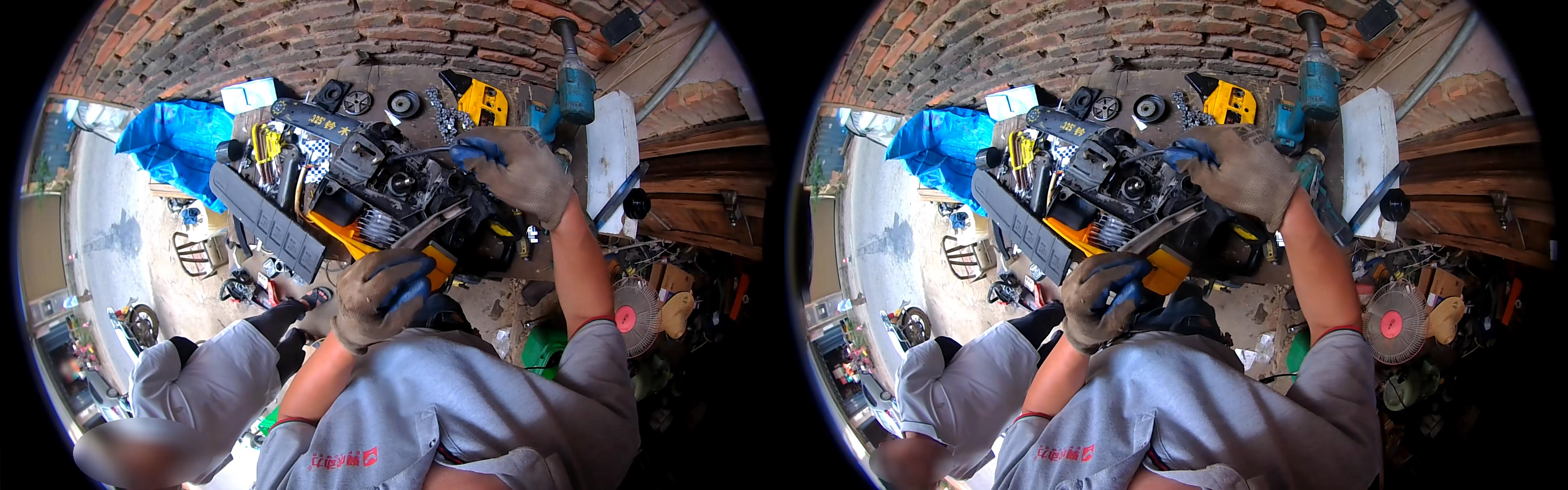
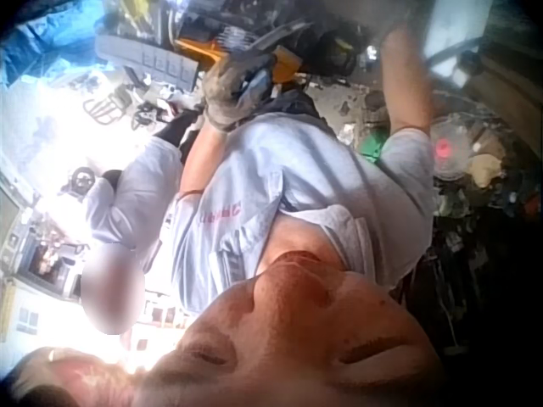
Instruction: The person uses a hammer and a screwdriver to work on a disassembled engine block placed on a workbench. They repeatedly tap components inside the engine and adjust parts with the screwdriver while another person stands nearby.
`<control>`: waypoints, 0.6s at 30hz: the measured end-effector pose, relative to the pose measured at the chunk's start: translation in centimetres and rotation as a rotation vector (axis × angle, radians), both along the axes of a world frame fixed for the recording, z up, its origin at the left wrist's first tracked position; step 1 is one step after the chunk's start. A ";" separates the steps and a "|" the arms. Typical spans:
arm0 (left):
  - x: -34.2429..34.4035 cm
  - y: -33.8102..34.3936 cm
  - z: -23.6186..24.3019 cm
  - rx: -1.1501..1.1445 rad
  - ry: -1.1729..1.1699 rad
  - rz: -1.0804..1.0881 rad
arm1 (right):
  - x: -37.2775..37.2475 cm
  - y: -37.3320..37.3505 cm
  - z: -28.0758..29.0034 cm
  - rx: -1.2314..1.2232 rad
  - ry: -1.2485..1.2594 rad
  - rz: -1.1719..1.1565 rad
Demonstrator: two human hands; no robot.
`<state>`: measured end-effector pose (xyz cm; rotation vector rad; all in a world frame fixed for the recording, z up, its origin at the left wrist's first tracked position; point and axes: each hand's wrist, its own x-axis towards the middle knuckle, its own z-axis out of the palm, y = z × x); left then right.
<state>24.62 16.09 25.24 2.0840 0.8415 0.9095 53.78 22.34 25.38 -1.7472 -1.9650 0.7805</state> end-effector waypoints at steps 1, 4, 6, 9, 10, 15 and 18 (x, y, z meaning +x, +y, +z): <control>-0.1 0.0 -0.1 0.002 0.000 -0.004 | -0.1 -0.1 -0.1 0.012 -0.008 -0.001; -0.2 0.0 -0.3 0.002 -0.004 -0.013 | -0.2 -0.2 -0.7 0.059 -0.021 0.004; -0.2 0.0 -0.4 -0.004 -0.014 -0.017 | 0.0 -0.4 -0.9 0.106 -0.015 0.019; -0.1 0.0 -0.1 -0.008 -0.018 -0.010 | -0.2 -0.6 0.8 0.147 -0.080 0.048; 0.0 -0.1 -0.1 -0.006 -0.019 -0.007 | -0.4 -0.7 0.6 0.216 -0.124 0.056; 0.0 -0.1 -0.1 -0.017 -0.024 -0.011 | -2.4 -0.7 1.4 0.364 -0.298 0.077; 0.0 -0.2 -0.1 -0.008 -0.026 -0.004 | -3.4 0.3 1.9 0.295 -0.354 0.103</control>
